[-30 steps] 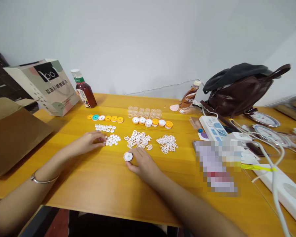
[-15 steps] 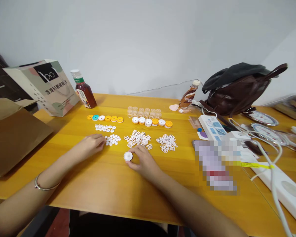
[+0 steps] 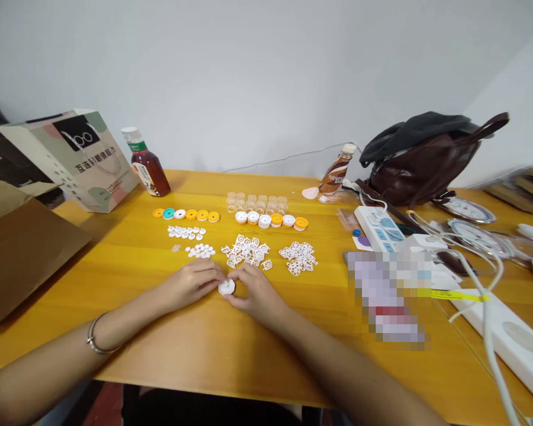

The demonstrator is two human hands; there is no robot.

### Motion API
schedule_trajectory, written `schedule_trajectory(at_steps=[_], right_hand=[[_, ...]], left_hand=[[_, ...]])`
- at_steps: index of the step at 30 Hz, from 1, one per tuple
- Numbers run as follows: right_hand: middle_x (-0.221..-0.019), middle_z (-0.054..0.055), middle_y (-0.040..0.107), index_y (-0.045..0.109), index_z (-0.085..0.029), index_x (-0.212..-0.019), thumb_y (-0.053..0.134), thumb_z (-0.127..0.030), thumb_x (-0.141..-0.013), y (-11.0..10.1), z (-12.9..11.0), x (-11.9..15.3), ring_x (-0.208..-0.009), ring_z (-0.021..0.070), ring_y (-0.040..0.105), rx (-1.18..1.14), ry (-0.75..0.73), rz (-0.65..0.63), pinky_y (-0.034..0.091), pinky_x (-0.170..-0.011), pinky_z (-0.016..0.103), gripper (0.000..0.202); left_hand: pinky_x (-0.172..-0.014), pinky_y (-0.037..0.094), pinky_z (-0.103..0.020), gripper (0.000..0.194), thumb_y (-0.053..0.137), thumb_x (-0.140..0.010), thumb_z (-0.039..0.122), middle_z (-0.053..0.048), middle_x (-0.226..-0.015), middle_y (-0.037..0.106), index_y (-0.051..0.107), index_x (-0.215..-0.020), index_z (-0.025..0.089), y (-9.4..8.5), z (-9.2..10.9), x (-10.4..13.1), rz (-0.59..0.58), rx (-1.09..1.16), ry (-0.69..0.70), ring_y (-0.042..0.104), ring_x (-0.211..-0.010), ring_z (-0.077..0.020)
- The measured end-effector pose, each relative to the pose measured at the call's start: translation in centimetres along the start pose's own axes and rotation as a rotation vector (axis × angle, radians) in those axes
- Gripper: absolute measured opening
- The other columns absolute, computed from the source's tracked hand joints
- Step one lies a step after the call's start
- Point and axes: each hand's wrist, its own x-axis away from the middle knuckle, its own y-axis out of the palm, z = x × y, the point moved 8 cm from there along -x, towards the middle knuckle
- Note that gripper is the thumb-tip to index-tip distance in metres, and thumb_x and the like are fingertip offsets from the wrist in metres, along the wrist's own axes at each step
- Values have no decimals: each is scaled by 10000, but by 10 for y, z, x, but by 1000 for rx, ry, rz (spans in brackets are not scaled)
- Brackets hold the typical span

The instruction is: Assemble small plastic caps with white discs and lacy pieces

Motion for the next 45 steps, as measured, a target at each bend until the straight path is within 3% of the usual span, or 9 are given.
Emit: schedule_trajectory(at_steps=[13, 26, 45], right_hand=[[-832, 37, 592, 536, -210, -902, 649, -213, -711, 0, -1, 0, -782, 166, 571, 3, -29, 1, 467, -721, 302, 222], [-845, 40, 597, 550, -210, -906, 647, -217, -716, 0, -2, 0, -796, 174, 575, -10, -3, 3, 468, -733, 320, 214], [-831, 36, 594, 545, -204, -875, 643, -217, -719, 2, 0, -1, -793, 173, 566, -18, 3, -33, 457, -731, 316, 185]], left_hand=[[-686, 421, -285, 202, 435, -886, 231, -50, -828, 621, 624, -936, 177, 1, 6, 4, 0, -147, 107, 560, -758, -134], [-731, 420, -293, 209, 439, -884, 242, -53, -884, 626, 623, -965, 185, -7, 7, 4, -14, -118, 32, 561, -812, -142], [-834, 359, -336, 330, 464, -833, 163, -53, -991, 609, 538, -1146, 236, -4, 9, 8, -175, -162, 53, 519, -922, -183]])
